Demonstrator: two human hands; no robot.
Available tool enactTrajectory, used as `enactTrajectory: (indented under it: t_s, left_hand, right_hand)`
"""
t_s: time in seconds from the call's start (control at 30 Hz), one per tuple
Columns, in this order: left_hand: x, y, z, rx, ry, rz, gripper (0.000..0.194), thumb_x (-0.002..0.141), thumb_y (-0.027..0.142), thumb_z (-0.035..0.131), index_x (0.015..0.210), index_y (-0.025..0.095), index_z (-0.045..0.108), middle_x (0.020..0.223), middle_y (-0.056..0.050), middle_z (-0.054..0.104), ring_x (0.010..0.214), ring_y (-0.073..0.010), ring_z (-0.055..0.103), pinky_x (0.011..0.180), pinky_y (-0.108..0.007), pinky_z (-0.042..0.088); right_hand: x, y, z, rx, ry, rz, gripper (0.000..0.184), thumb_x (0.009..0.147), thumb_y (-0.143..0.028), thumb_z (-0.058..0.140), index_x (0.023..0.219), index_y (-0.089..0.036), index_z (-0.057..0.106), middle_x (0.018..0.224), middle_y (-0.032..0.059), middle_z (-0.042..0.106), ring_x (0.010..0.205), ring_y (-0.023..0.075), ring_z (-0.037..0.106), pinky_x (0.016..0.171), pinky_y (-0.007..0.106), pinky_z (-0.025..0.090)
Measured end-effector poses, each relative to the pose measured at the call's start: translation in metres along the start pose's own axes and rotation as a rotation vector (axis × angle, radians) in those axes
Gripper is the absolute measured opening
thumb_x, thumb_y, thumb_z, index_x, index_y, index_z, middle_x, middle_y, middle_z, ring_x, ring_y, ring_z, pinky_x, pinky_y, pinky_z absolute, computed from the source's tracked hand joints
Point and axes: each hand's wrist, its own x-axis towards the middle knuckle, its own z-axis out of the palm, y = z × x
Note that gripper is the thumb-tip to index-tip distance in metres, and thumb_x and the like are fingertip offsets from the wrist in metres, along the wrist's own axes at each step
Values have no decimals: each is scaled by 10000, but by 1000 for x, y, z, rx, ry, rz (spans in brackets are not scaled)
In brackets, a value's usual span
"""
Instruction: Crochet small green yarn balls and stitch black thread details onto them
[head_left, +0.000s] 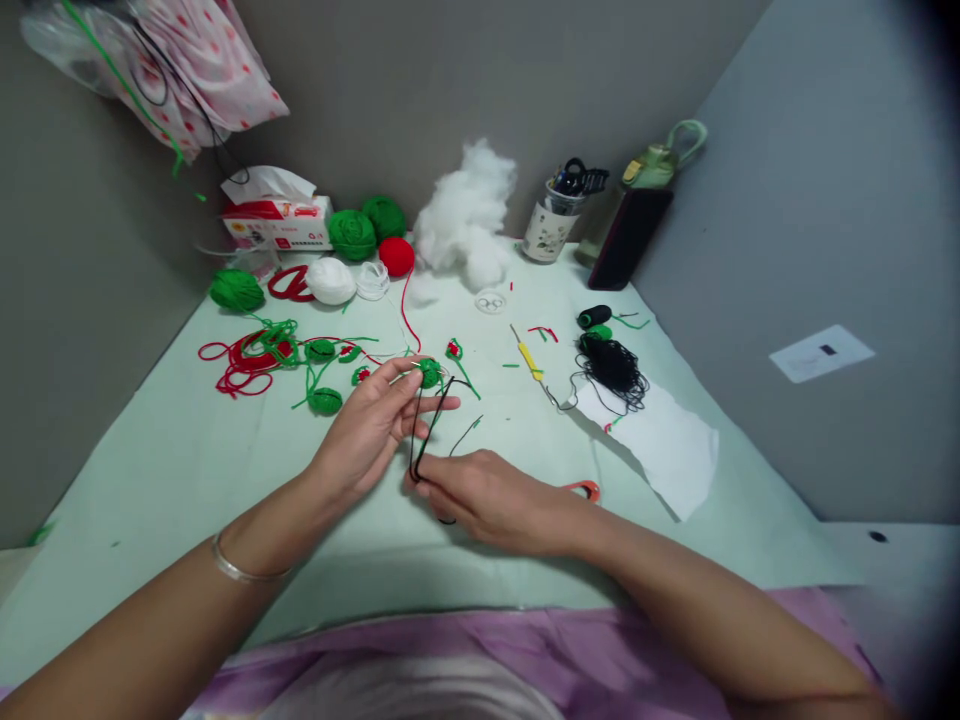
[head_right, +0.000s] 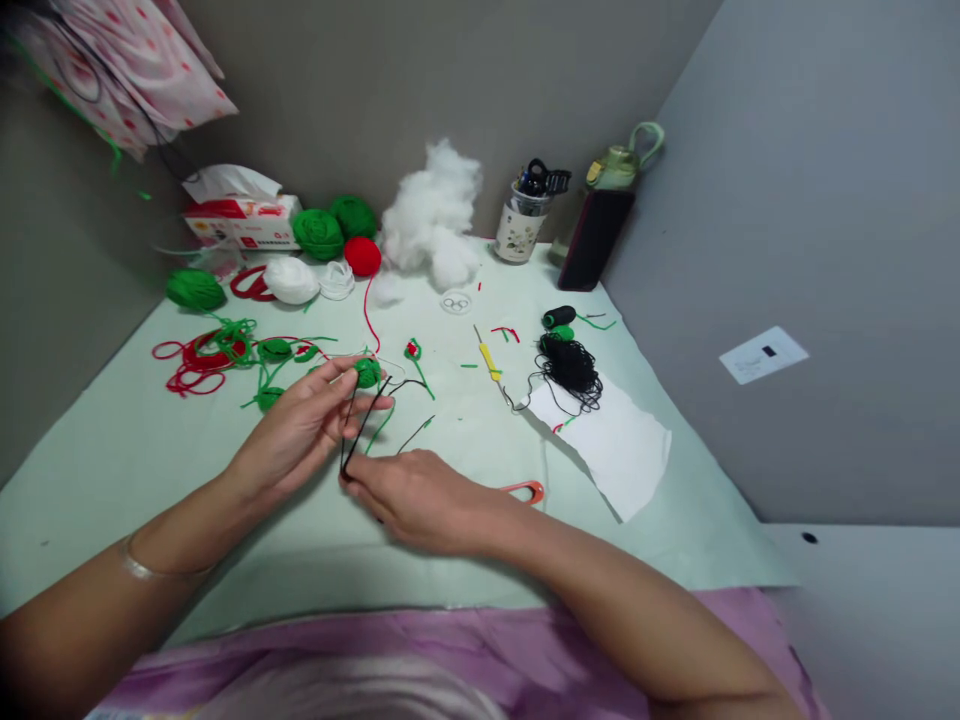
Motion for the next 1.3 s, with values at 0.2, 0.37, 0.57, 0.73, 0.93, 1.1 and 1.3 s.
enactTrajectory:
  t_s: [0.2,0.37,0.57,0.73,0.93,1.1,1.3]
  left_hand:
    - [0,5,-5,103,-75,30,229,870,338,782,1020,193,689,692,61,500,430,-7,330,379,-164,182]
    - [-2,0,-5,319,-189,38,286,835,374,804,1058,213,728,846,20,624,455,-22,333,424,-212,234]
    - [-3,-8,-6,428,-318,13,266,821,395,809,1012,221,743,969,-13,700,691,-117,565,604,-237,389]
    - [-3,-7,-3,447,-384,-58,261,828,409,788,993,209,760,885,-13,701,699,-137,583,616,-240,406]
    - [-2,-7,-2,346,-402,-178,293,838,465,766,898,179,750,639,42,451,484,-57,260,438,-217,171]
    - [-1,-4,-1,310,-421,-176,322,860,479,730,868,157,737,689,12,488,482,-49,200,413,-229,99]
    - [2,-5,-3,309,-400,-183,320,851,484,738,846,164,724,673,25,451,472,-43,219,416,-229,89]
  right_hand:
    - [-14,17,-37,78,89,14,226,1016,-356,558,1085,-196,701,1030,52,719,893,169,633,788,277,452]
    - [-19,22,-55,227,644,75,189,953,-351,661,913,-194,757,786,8,643,656,123,511,633,276,393]
    - [-14,15,-43,252,602,-58,95,911,-267,716,940,-221,794,821,17,619,684,125,533,634,283,395]
    - [-13,14,-44,304,602,-56,116,912,-239,697,809,-199,730,783,9,609,703,126,516,648,276,392]
    - [-11,21,-50,730,714,-8,171,888,-334,744,815,-188,695,727,-8,595,656,110,504,593,245,403]
    - [-9,23,-46,838,535,34,191,851,-363,778,898,-183,735,815,21,684,667,109,563,592,241,455]
    - [-6,21,-45,678,623,46,242,837,-409,783,801,-176,730,709,10,659,623,112,556,570,247,456]
